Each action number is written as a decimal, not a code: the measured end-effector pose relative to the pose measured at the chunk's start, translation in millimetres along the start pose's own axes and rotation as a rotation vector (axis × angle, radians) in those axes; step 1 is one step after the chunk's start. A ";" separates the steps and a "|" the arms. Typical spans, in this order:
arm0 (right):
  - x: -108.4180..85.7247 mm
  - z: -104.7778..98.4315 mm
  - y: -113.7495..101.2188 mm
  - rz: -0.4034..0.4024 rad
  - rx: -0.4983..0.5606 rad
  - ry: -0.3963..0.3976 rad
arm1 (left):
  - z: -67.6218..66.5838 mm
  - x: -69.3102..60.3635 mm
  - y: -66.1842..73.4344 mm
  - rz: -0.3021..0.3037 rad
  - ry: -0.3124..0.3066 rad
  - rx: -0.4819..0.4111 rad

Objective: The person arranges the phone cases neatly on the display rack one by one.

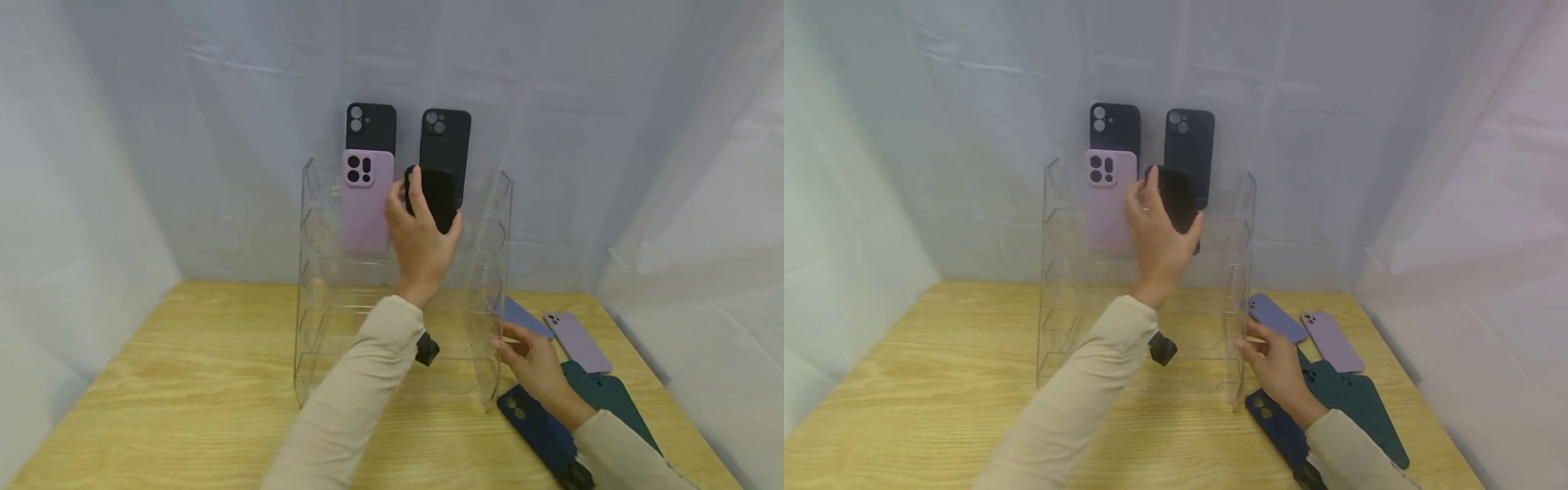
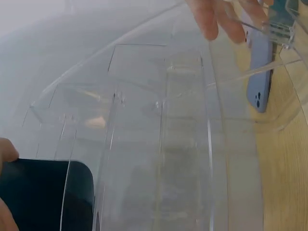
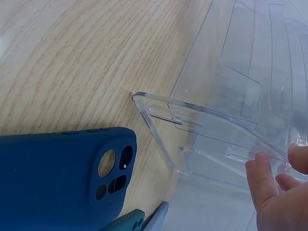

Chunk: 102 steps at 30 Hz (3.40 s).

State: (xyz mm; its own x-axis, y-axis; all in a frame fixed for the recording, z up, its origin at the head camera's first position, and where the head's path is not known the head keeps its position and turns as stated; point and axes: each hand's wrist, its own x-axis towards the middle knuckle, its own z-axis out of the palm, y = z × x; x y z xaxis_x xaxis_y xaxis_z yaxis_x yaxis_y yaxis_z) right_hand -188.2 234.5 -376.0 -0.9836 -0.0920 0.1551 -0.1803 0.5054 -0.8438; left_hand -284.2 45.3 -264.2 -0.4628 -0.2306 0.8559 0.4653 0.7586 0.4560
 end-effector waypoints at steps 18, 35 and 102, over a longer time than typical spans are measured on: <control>0.7 2.3 0.3 -0.013 -0.016 0.007 | 13.0 -22.2 0.7 -0.076 -0.225 0.199; 7.0 1.2 -1.6 -0.006 -0.028 -0.024 | -47.6 -8.9 -20.5 -0.007 -0.256 -0.191; -40.8 -34.4 70.1 0.130 -0.459 -0.216 | -174.4 -61.6 -166.3 -0.647 -0.833 -0.310</control>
State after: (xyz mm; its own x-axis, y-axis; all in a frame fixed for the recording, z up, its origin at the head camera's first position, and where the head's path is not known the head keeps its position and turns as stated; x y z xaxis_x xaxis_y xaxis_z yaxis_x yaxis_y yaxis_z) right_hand -160.8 303.2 -423.8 -0.9844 -0.1538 -0.0860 -0.0856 0.8439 -0.5296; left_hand -201.5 -172.9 -350.2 -0.9977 0.0422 0.0532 0.0661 0.4296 0.9006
